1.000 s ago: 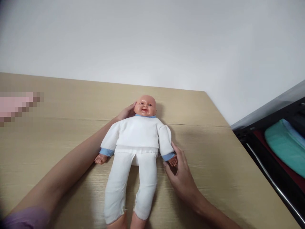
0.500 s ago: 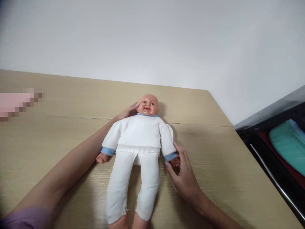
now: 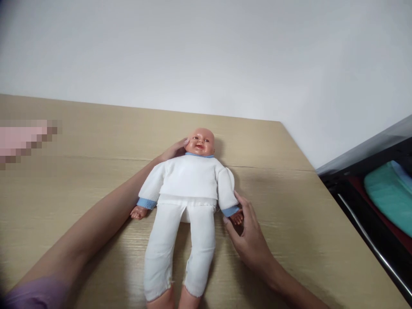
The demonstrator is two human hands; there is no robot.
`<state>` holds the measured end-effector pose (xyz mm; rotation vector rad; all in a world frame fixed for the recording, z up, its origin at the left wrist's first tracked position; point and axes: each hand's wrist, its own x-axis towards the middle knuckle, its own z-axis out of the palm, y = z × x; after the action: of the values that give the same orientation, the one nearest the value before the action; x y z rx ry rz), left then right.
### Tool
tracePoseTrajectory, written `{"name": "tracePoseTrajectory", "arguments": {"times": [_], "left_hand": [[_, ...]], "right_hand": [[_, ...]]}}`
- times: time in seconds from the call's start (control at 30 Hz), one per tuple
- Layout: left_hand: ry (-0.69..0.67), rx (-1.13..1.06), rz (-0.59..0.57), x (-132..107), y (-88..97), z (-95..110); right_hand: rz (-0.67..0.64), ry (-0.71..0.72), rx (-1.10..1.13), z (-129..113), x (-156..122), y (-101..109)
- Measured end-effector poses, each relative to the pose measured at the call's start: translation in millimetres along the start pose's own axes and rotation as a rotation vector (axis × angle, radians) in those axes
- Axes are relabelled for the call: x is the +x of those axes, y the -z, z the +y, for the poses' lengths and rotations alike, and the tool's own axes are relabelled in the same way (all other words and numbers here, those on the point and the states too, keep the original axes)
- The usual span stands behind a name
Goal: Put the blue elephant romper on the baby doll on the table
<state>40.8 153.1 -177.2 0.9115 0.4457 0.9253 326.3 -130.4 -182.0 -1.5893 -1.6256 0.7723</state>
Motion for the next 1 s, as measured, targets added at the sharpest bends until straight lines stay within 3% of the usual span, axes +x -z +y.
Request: {"name": "tracePoseTrajectory", "arguments": {"times": [0.27, 0.53, 1.0], "left_hand": [[0.018, 0.006, 0.05, 1.4, 0.5, -0.3], [-0.02, 0.093, -0.011, 3.4, 3.3, -0.9], [-0.025, 0.159, 0.003, 5.8, 6.5, 0.0]], "right_hand": [[-0.011, 0.025, -0.028, 0.6, 0.9, 1.6], [-0.033, 0.052, -0.068, -0.9, 1.7, 4.2], [-0.014, 0.133, -0.125, 3.9, 5.1, 2.1]]}}
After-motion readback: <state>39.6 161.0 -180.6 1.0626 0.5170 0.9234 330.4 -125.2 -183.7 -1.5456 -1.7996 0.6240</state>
